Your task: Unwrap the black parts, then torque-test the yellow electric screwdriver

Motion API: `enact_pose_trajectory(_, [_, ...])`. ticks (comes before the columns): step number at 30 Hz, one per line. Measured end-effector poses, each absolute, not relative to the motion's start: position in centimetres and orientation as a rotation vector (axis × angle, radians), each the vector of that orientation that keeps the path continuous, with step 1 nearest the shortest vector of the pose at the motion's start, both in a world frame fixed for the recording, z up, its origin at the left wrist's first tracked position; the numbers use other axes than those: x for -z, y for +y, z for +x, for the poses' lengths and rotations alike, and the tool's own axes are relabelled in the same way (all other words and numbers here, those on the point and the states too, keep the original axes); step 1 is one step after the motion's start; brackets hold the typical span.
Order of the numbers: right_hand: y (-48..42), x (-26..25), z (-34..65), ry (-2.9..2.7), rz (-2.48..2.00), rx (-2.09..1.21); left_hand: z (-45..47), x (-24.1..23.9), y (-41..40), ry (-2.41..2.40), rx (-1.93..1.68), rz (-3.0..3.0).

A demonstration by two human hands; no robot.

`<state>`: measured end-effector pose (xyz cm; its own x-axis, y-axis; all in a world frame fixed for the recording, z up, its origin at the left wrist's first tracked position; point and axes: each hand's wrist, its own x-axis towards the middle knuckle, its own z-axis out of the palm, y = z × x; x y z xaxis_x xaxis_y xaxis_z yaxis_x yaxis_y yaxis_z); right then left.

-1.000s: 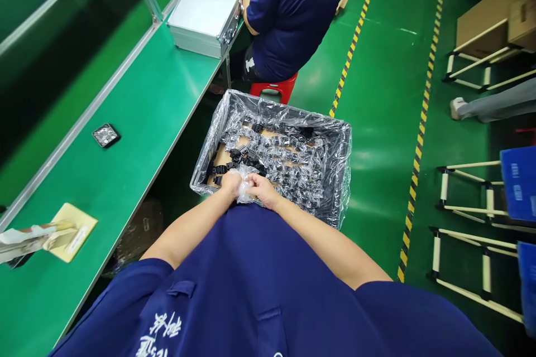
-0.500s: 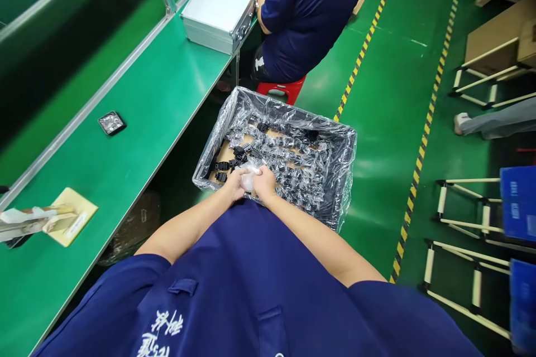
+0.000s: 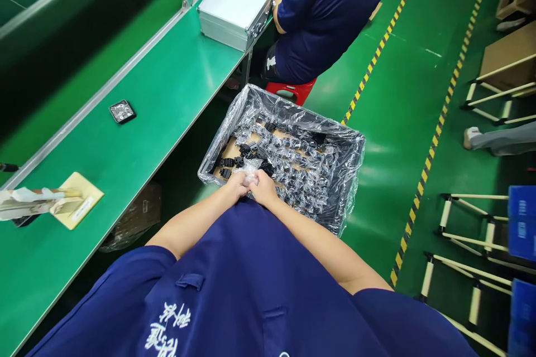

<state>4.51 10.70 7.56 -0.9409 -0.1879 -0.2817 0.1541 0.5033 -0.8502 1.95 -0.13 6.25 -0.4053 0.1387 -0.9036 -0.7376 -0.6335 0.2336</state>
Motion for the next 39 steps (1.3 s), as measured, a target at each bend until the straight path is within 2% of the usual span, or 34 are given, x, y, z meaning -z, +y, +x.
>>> enact_pose_trajectory(3, [10.6, -6.8, 3.7, 2.475, 0.135, 1.401, 2.3, -7.5, -0.4, 0.841, -2.060, -1.255])
enact_pose_trajectory(8, [11.7, -5.4, 2.3, 2.291, 0.556, 1.575, 4.1, -9.8, -2.0, 0.790, -2.016, -0.982])
enact_pose_trajectory(12, [12.0, -5.3, 2.8, 2.164, 0.523, 1.754, 4.6, -9.9, -1.6, 1.089, -1.972, -0.909])
enact_pose_trajectory(18, [11.5, -5.9, 4.6, 1.762, 0.465, 1.968, 4.8, -7.3, -0.3, 1.592, -1.938, -1.057])
enact_pose_trajectory(21, [11.6, -6.2, 4.9, 1.735, 0.161, 1.833, 4.5, -6.1, -0.3, 1.576, -1.911, -1.173])
enact_pose_trajectory(24, [11.5, -6.1, 4.6, 1.963, 0.024, 1.670, 3.4, -6.2, -0.3, 1.449, -1.898, -1.239])
enact_pose_trajectory(32, [12.3, -5.6, 4.3, 2.023, 0.569, 1.766, 2.6, -10.1, -2.1, 1.025, -2.033, -0.941])
enact_pose_trajectory(39, [12.6, -7.8, 4.1, 1.390, 0.631, 1.915, 4.7, -8.3, -1.5, 1.616, -1.919, -0.908])
